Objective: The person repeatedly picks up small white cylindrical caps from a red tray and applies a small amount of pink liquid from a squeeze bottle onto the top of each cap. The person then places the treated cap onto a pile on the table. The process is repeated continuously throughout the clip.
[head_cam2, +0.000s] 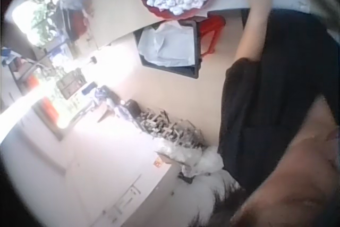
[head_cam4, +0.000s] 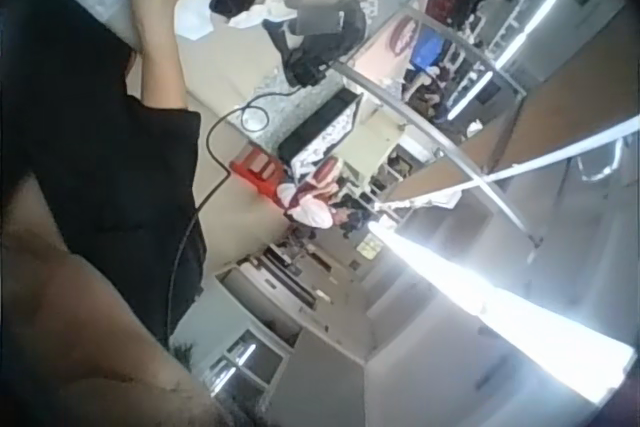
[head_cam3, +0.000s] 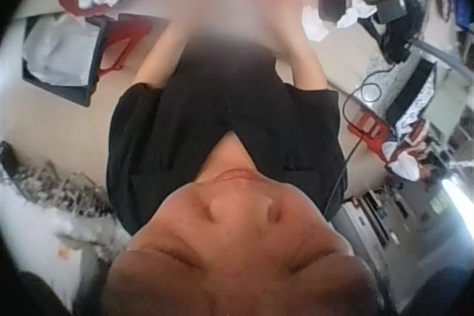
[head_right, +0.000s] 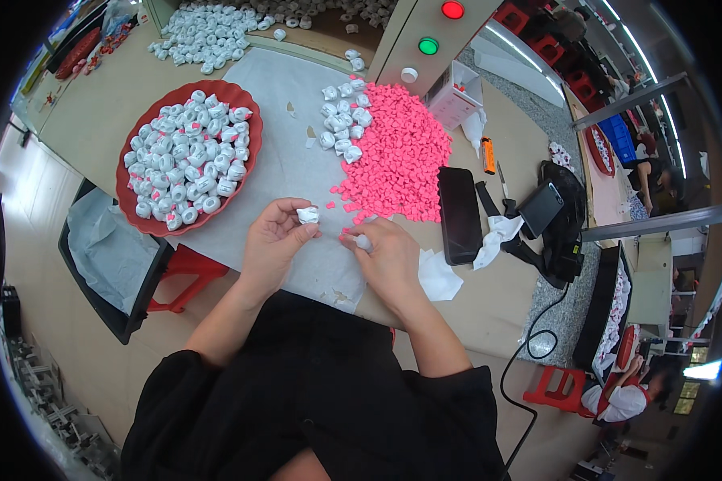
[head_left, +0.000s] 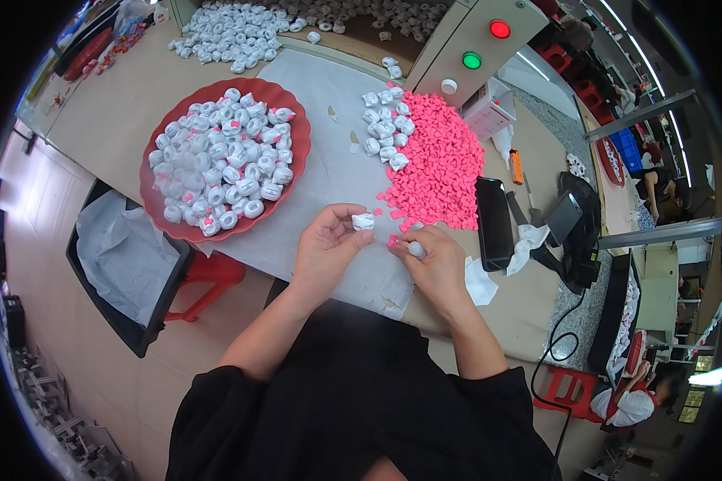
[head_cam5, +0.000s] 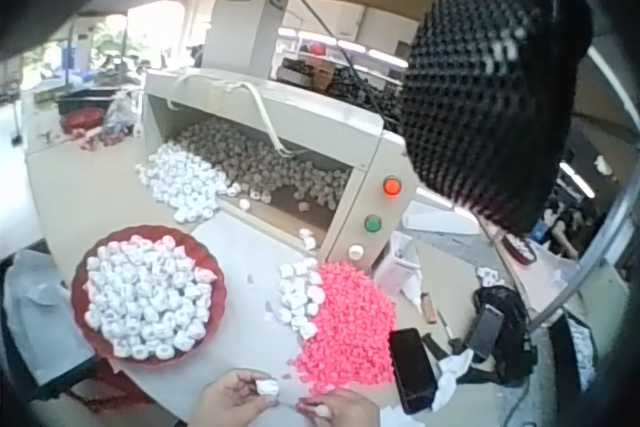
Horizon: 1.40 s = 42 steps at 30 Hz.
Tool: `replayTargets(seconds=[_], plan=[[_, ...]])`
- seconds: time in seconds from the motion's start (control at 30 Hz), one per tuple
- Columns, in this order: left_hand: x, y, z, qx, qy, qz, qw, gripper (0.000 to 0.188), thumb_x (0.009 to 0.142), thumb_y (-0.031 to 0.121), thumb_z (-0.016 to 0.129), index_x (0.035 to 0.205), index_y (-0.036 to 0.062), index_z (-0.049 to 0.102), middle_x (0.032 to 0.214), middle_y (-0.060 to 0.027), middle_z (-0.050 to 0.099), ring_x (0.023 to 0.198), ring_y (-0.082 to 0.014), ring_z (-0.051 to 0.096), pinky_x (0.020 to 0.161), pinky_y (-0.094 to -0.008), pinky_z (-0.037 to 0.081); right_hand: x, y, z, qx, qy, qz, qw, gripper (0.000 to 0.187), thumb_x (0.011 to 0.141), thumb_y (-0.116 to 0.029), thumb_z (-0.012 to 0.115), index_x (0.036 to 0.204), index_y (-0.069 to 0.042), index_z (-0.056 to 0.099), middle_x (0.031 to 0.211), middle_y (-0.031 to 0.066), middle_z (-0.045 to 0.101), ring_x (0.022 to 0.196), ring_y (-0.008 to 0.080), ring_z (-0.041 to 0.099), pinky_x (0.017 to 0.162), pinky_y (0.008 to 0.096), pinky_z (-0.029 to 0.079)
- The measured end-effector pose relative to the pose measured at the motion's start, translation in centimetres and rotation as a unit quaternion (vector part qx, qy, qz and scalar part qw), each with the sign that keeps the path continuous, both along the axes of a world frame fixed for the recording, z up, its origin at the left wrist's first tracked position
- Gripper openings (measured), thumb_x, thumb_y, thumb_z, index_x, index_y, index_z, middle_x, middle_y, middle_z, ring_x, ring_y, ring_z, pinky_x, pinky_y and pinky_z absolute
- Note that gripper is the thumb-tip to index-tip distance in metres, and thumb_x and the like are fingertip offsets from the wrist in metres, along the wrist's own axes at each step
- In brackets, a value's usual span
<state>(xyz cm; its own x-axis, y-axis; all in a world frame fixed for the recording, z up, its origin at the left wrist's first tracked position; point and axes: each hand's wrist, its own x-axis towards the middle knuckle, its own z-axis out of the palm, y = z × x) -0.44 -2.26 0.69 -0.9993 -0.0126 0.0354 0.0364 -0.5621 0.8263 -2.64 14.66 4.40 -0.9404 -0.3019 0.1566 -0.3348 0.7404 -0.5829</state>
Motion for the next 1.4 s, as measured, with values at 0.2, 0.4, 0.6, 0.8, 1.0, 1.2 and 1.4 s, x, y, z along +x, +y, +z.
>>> replayTargets(seconds=[0.2, 0.4, 0.6, 0.8, 1.0, 1.2, 1.4], plan=[[0.0, -0.1, 0.0, -0.003, -0.009, -0.007, 1.000, 0.028, 0.080, -0.003, 0.059, 0.105, -0.0011, 0.049, 0.096, -0.0062, 0.056, 0.086, -0.0111, 0.055, 0.073, -0.0256, 0.048, -1.2, 0.7, 0.0, 0.023, -0.047, 0.036, 0.998, 0.017, 0.072, -0.019, 0.066, 0.083, -0.007, 0.066, 0.078, 0.0115, 0.062, 0.071, 0.0281, 0.060, 0.064, 0.0373, 0.045], [0.0, 0.1, -0.1, -0.008, -0.004, -0.006, 1.000, 0.027, 0.080, -0.004, 0.059, 0.105, -0.0010, 0.049, 0.095, -0.0062, 0.056, 0.086, -0.0112, 0.055, 0.072, -0.0254, 0.048, -1.9, 1.0, 0.4, 0.009, -0.121, 0.030, 0.992, 0.020, 0.071, -0.019, 0.062, 0.085, -0.005, 0.065, 0.079, 0.0160, 0.062, 0.072, 0.0318, 0.059, 0.066, 0.0395, 0.045], [-0.1, 0.4, 0.3, -0.037, -0.011, -0.013, 0.999, 0.030, 0.080, -0.003, 0.059, 0.109, -0.0017, 0.049, 0.095, -0.0056, 0.056, 0.085, -0.0104, 0.055, 0.073, -0.0258, 0.048, -1.0, 2.0, -0.8, -0.221, -0.120, 0.025, 0.968, 0.013, 0.075, -0.005, 0.063, 0.087, 0.000, 0.064, 0.077, 0.0069, 0.063, 0.067, 0.0153, 0.059, 0.061, 0.0257, 0.045], [0.2, 1.7, 0.5, -0.064, 0.003, -0.063, 0.996, 0.030, 0.083, -0.002, 0.056, 0.113, -0.0035, 0.049, 0.096, -0.0061, 0.057, 0.087, -0.0108, 0.055, 0.077, -0.0255, 0.048, 0.0, 1.7, -0.8, -0.488, -0.290, -0.016, 0.824, 0.010, 0.076, 0.001, 0.063, 0.086, 0.001, 0.062, 0.074, 0.0043, 0.060, 0.061, 0.0087, 0.053, 0.054, 0.0204, 0.042], [0.5, 2.1, 0.4, -0.101, 0.020, -0.081, 0.991, 0.027, 0.086, -0.001, 0.051, 0.113, -0.0037, 0.049, 0.098, -0.0077, 0.057, 0.087, -0.0128, 0.056, 0.078, -0.0260, 0.047, 0.2, 1.4, -0.7, -0.478, -0.308, 0.004, 0.823, 0.015, 0.076, -0.004, 0.068, 0.088, 0.001, 0.062, 0.077, 0.0043, 0.061, 0.065, 0.0075, 0.054, 0.058, 0.0198, 0.043], [0.7, 2.3, 0.5, -0.124, 0.028, -0.074, 0.989, 0.027, 0.086, -0.003, 0.050, 0.113, -0.0036, 0.050, 0.098, -0.0081, 0.056, 0.087, -0.0130, 0.056, 0.078, -0.0262, 0.047, 0.3, 1.3, -0.5, -0.479, -0.294, -0.001, 0.827, 0.013, 0.076, -0.005, 0.068, 0.086, 0.001, 0.062, 0.077, 0.0047, 0.061, 0.067, 0.0078, 0.056, 0.059, 0.0194, 0.044], [0.6, 2.0, 0.3, -0.179, 0.038, -0.074, 0.980, 0.027, 0.084, -0.005, 0.050, 0.111, -0.0029, 0.052, 0.096, -0.0075, 0.056, 0.085, -0.0126, 0.057, 0.077, -0.0257, 0.047, 0.1, 1.6, -1.0, -0.450, -0.293, -0.014, 0.843, 0.017, 0.075, -0.008, 0.069, 0.088, 0.001, 0.062, 0.078, 0.0047, 0.062, 0.069, 0.0077, 0.056, 0.062, 0.0195, 0.045]])
